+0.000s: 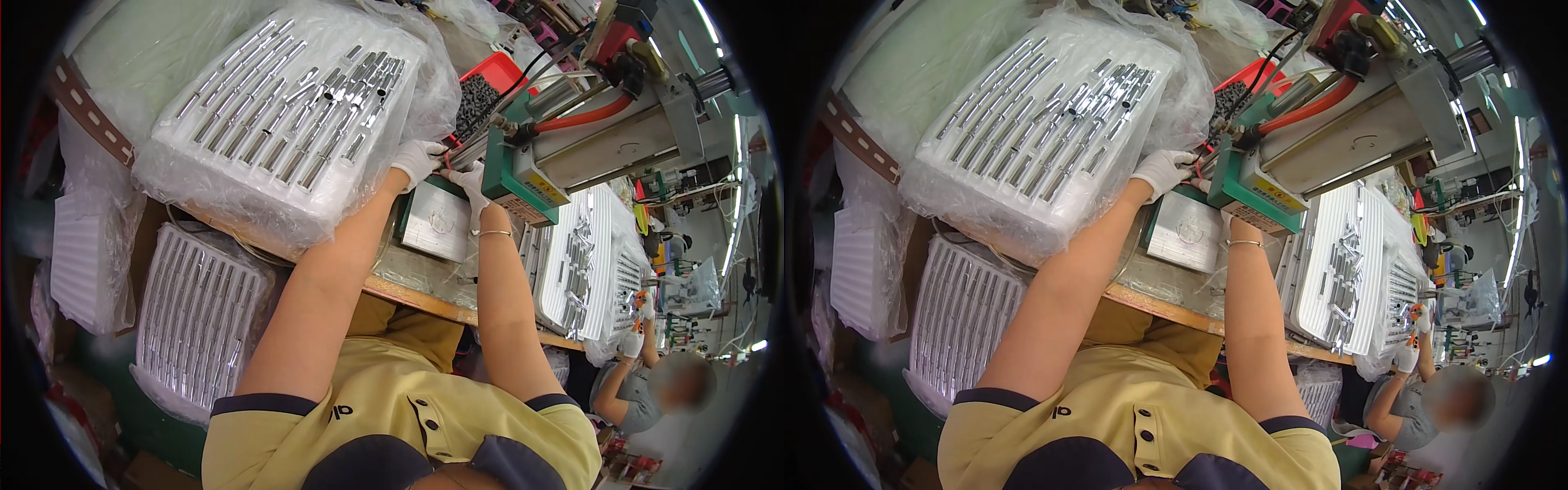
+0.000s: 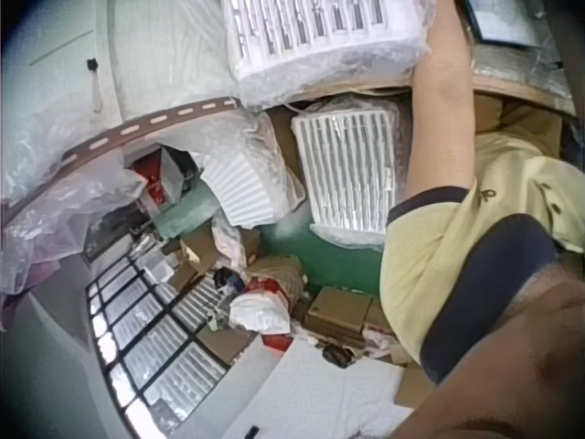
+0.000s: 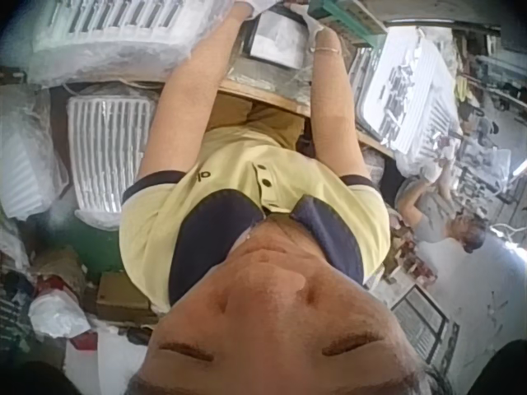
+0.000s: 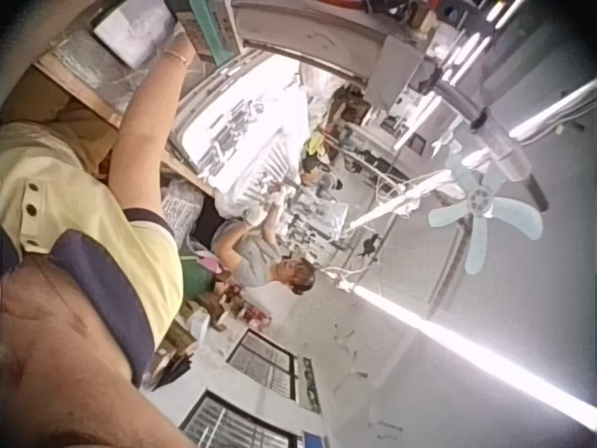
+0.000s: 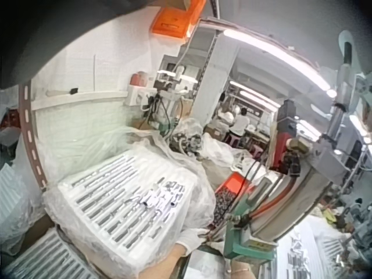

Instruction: Assembling metal handles and furniture pulls by adding components and using a press tool.

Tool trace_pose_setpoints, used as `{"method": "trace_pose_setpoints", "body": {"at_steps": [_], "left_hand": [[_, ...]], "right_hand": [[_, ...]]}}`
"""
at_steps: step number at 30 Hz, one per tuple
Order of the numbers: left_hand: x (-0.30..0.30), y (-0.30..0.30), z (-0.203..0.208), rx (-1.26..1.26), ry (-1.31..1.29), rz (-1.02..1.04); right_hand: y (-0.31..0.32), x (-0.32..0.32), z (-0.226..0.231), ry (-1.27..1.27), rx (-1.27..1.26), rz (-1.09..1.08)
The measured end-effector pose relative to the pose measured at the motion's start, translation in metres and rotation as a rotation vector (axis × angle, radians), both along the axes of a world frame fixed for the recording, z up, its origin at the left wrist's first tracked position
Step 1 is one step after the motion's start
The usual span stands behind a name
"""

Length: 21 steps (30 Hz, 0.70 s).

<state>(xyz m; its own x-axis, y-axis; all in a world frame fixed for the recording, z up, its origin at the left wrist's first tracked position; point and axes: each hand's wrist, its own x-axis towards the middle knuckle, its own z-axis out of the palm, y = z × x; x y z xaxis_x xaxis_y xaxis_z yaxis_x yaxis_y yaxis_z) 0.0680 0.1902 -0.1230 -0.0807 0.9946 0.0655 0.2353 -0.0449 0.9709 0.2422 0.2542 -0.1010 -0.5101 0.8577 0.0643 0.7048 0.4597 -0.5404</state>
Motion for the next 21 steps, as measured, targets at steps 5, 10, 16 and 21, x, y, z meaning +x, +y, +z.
{"method": "trace_pose_setpoints", "body": {"at_steps": [5, 10, 16, 21], "left_hand": [[0.001, 0.006, 0.003, 0.055, -0.015, 0.036], [0.0, -0.003, 0.021, -0.029, 0.175, 0.055], [0.012, -0.002, 0.012, 0.3, 0.649, 0.24], [0.003, 0.011, 0.01, 0.127, 0.669, 0.133]], "right_hand": [[-0.03, -0.004, 0.035, 0.22, -0.386, -0.119], [-0.041, -0.003, 0.042, 0.423, -0.256, -0.022], [-0.042, 0.004, 0.052, 0.094, -0.199, -0.138], [-0.021, 0.018, 0.021, -0.019, 0.067, -0.066]]}}
